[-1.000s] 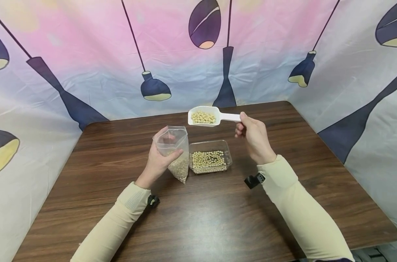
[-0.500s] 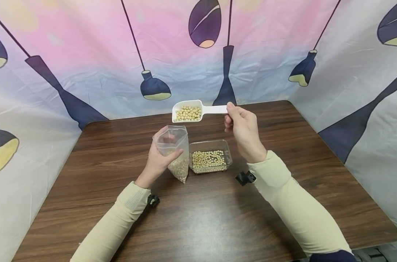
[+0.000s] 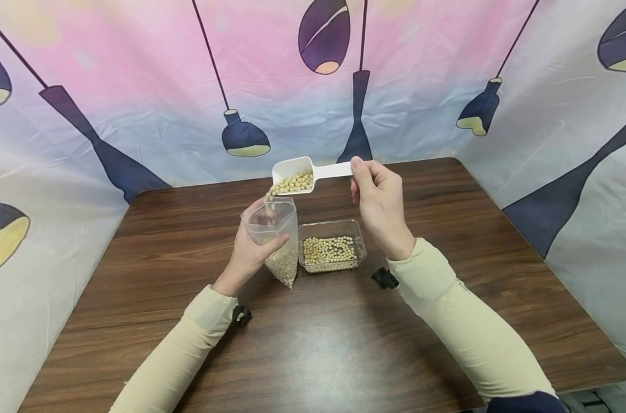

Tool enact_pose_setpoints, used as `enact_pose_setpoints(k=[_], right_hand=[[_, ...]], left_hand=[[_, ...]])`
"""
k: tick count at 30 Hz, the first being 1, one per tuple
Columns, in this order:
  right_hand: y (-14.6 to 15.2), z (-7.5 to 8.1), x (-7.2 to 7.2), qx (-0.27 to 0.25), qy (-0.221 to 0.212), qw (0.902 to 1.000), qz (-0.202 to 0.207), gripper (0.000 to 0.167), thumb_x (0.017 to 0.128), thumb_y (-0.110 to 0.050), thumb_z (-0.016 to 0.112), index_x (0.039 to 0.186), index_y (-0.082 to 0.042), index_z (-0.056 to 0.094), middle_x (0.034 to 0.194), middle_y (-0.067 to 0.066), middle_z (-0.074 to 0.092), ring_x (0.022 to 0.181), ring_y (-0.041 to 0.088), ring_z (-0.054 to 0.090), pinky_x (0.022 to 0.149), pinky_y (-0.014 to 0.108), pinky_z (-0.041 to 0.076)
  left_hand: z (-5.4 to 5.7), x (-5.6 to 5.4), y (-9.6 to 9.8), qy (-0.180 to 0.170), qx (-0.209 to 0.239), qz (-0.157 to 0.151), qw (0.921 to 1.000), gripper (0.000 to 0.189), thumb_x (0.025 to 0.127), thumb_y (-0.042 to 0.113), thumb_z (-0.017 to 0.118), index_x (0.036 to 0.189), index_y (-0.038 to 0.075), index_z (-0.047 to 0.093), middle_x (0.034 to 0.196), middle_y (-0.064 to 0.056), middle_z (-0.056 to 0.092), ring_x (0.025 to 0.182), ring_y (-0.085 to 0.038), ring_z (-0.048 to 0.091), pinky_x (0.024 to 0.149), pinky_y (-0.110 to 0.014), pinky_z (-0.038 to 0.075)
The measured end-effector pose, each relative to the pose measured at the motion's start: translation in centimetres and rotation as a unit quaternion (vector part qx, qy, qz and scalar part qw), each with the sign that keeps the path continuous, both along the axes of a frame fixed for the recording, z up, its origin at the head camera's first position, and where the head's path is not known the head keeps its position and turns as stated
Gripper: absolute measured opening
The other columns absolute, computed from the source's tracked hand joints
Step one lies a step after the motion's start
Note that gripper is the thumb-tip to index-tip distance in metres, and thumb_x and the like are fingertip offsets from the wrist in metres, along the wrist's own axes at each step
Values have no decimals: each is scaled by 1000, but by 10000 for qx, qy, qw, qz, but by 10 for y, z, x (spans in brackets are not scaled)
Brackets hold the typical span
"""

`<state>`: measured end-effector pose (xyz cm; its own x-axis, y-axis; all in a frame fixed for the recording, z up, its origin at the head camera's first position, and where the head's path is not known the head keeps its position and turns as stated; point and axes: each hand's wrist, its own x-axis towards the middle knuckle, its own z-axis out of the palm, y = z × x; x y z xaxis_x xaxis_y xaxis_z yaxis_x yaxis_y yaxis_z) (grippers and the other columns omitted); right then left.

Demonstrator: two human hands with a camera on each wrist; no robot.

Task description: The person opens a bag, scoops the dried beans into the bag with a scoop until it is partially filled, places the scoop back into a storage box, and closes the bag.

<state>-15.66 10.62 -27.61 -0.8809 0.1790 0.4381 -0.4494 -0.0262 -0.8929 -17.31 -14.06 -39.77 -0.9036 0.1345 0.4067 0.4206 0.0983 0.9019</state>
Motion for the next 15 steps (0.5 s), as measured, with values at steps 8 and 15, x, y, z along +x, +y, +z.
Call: enact_pose_setpoints(k=[8,15], right_hand=[[0,4,1,317,277,9989,-212,33,100,-24,56,72,-7,60,60,1,51,56,13,47,55,23,42],[-2,8,6,1034,799,9904,-460,29,100,-19,56,77,-1,61,63,6,51,57,16,46,53,24,37]], left_hand=[[3,1,0,-62,-146,83,9998,85,78,10,80,148,14,33,124,-13,51,111,-25,52,91,-43,44],[4,1,0,-158,-146,31,9998,89,79,7,80,151,12,28,125,-19,49,113,-29,51,92,-44,43]])
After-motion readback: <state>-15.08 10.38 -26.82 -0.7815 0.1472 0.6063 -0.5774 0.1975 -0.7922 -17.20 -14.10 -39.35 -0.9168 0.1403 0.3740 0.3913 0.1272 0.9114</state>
